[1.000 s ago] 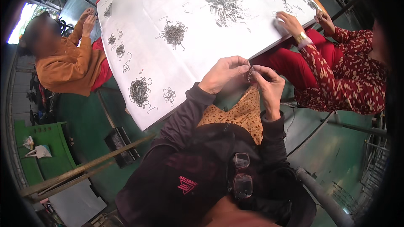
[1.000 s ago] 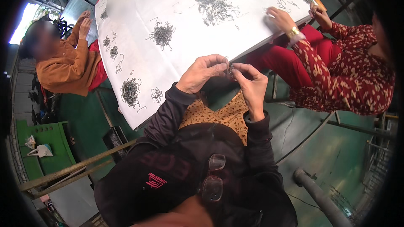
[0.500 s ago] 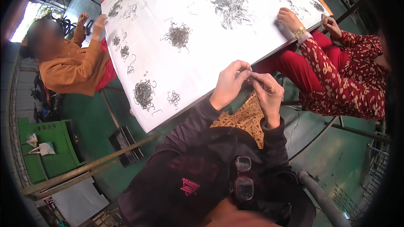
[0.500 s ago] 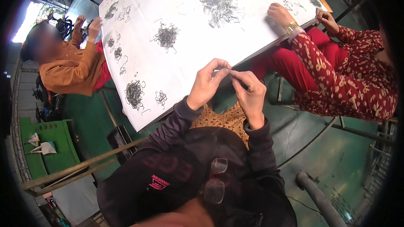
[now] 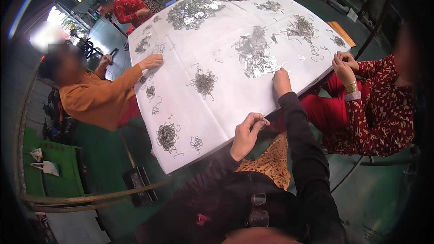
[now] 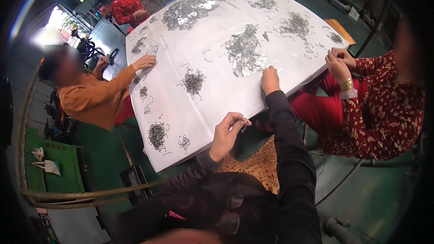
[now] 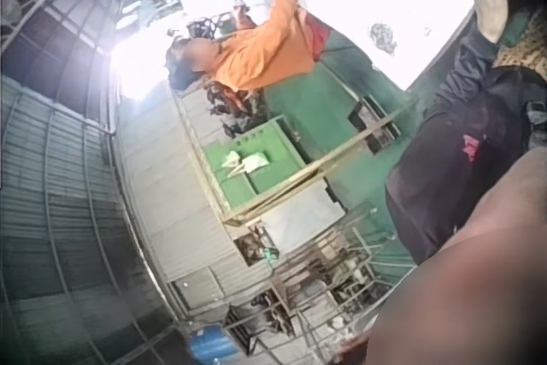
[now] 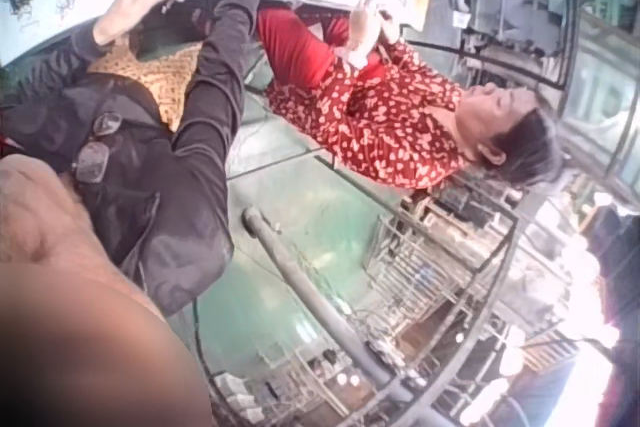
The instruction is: The person sorts and organizes small metal wires on a table with other workers. They pick up wires, separate them, and place them into piles, occasionally adjusting their position to reach different areas of the table.
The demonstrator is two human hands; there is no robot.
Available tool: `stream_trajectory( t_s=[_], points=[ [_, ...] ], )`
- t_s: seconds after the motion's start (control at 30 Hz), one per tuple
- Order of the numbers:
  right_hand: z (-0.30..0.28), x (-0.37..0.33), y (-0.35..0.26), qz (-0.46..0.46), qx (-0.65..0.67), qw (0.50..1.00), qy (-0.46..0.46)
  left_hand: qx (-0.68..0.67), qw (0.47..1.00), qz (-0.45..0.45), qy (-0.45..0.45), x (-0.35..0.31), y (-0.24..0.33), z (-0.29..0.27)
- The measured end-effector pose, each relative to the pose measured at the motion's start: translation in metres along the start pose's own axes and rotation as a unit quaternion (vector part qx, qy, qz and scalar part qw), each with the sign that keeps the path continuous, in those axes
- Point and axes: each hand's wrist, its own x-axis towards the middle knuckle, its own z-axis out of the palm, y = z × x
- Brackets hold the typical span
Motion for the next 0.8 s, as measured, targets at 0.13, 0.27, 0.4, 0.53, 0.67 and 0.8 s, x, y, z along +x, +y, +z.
stream_trajectory(
  t_s=[0.13, 0.27, 0.4, 0.53, 0.67, 0.8],
  points=[
    [0.003, -0.008, -0.004, -0.039, -0.013, 0.999, -0.025, 0.038, 0.999, -0.023, -0.018, 0.0, -0.001, -0.008],
    [-0.021, -0.03, -0.011, -0.008, 0.098, 0.995, -0.034, 0.026, 1.0, 0.015, -0.005, 0.002, -0.009, -0.01],
    [-0.073, -0.069, -0.038, 0.072, 0.429, 0.897, -0.082, 0.012, 0.999, 0.028, -0.012, 0.006, -0.013, -0.012],
    [-0.134, -0.107, -0.075, 0.087, 0.552, 0.823, -0.104, 0.036, 0.999, -0.002, -0.031, 0.012, -0.01, -0.015],
    [-0.168, -0.126, -0.102, 0.069, 0.526, 0.846, -0.05, 0.084, 0.995, 0.03, -0.034, 0.02, -0.006, -0.013],
    [-0.175, -0.129, -0.112, 0.065, 0.515, 0.854, -0.026, 0.137, 0.987, 0.076, -0.028, 0.025, -0.006, -0.014]
  ],
)
